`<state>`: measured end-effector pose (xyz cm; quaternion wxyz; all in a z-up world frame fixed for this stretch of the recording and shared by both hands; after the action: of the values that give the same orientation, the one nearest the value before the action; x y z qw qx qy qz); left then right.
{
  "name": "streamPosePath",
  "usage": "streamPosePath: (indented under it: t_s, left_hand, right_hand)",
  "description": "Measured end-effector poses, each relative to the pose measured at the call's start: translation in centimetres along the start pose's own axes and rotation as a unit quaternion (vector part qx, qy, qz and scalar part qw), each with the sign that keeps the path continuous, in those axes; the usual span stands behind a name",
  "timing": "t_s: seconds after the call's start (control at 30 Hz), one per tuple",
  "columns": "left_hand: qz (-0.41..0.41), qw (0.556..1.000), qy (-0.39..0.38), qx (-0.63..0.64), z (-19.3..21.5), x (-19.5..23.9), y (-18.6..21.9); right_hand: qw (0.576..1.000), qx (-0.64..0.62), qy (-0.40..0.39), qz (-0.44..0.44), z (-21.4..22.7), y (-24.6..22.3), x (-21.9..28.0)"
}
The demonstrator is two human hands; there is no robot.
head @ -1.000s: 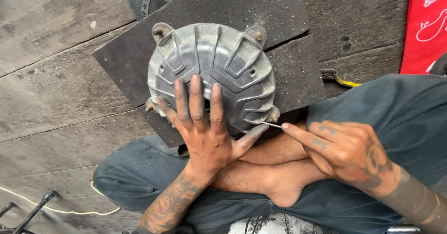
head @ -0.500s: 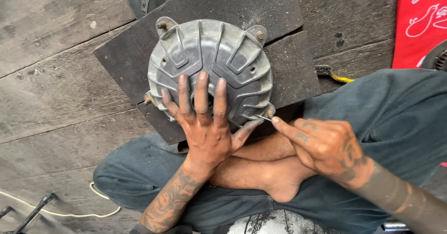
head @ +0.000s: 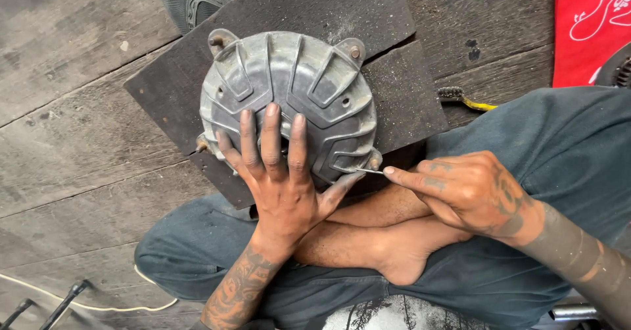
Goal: A person uses a thin metal pick to clean out debris from small holes in a circular metal engine component.
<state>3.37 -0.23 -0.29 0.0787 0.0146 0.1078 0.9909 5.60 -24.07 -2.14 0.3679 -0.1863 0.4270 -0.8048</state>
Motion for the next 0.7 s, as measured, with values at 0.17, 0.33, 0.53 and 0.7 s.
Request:
streamPosePath:
  t_s: [0.17,0.33,0.53,0.7]
  left_hand:
    - [-0.010,1.000,0.020,-0.001,-0.2,0.2,0.0]
    - [-0.015,1.000,0.021,-0.006,-0.3,0.1,0.1]
    - [-0.013,1.000,0.026,-0.012,-0.4,0.1,0.2]
    - [0.003,0.999,0.025,-0.024,0.0,-0.3,0.3]
  right_hand:
    - [0.999,-0.004,-0.021,0.030,0.0,0.7,-0.1]
    - [0.998,0.013,-0.030,0.057,-0.6,0.5,0.3]
    - [0.995,0.081,0.028,0.056,-1.6,-2.2,0.0]
    - [0.984,0.101,0.111,-0.096,-3.1,-3.7,0.6]
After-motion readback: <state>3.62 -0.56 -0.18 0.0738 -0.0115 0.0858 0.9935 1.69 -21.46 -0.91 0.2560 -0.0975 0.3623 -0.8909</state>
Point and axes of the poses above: each hand's wrist, its own x-axis away from the middle knuckle, its own z-axis out of the back of the hand, y = z × x, the point moved 5 cm from there along -x, towards the middle knuckle, and after that the axes turned 2 degrees about -z, right-handed, at the moved point
